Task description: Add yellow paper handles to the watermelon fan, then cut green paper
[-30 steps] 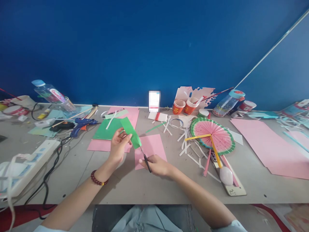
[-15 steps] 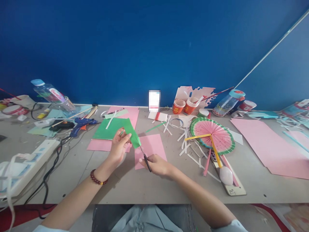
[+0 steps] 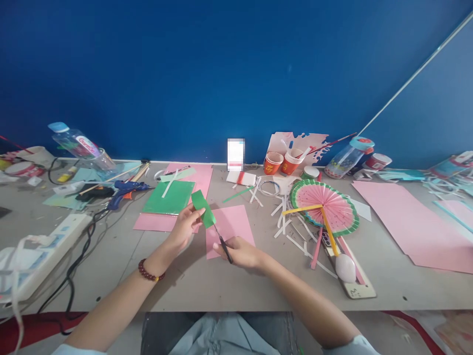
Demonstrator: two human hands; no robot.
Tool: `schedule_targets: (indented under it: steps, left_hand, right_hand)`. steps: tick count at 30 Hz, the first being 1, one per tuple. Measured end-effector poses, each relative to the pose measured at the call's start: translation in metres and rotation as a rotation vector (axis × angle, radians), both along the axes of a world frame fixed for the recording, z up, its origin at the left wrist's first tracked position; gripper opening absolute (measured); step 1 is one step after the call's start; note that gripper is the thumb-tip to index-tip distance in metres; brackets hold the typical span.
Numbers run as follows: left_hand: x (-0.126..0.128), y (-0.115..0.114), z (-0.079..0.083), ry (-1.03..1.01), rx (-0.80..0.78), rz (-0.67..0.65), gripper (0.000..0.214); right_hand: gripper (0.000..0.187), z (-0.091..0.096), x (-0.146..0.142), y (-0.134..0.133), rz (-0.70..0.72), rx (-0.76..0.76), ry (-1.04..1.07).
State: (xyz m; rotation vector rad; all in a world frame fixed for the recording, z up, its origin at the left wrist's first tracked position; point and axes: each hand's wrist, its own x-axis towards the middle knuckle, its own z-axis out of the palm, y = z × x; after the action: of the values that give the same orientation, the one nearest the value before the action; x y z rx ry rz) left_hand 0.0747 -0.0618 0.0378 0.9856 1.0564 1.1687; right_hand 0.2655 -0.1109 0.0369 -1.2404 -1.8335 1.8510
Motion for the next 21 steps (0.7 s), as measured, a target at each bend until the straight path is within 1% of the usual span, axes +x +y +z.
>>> schedule_targets:
  steps: [2,4,8,12,15,21]
  left_hand:
    - [-0.0003,0.0004,0.0004,0.006,0.008,-0.009,0.019]
    - [-0.0009,0.0018,-0.0002,0.005,0.022,-0.015,0.018]
    - [-0.0024,0.0052,-0.0034,-0.020,0.052,-0.029,0.018]
    - [-0.0031,0.0065,-0.0038,-0.010,0.025,-0.021,0.019]
    - [-0.0030,0.0064,-0.0019,-0.020,0.016,-0.024,0.020]
    - [-0.0030,0.0069,-0.0022,-0.038,0.032,0.006,0.019]
  right_hand:
    - [0.056,0.0003,0.0006,0.0008,0.073,-0.041,0.057]
    - [0.056,0.0009,0.0007,0.0014,0.108,-0.074,0.090]
    - [0.057,0.0016,0.0001,0.0016,0.076,-0.043,0.095]
    - [0.056,0.0023,-0.0004,-0.0001,0.033,0.004,0.078]
    - [0.054,0.0023,0.0000,-0.0013,0.005,0.009,0.060]
    - [0.054,-0.0017,0.0009,0.0005,0.028,0.023,0.054]
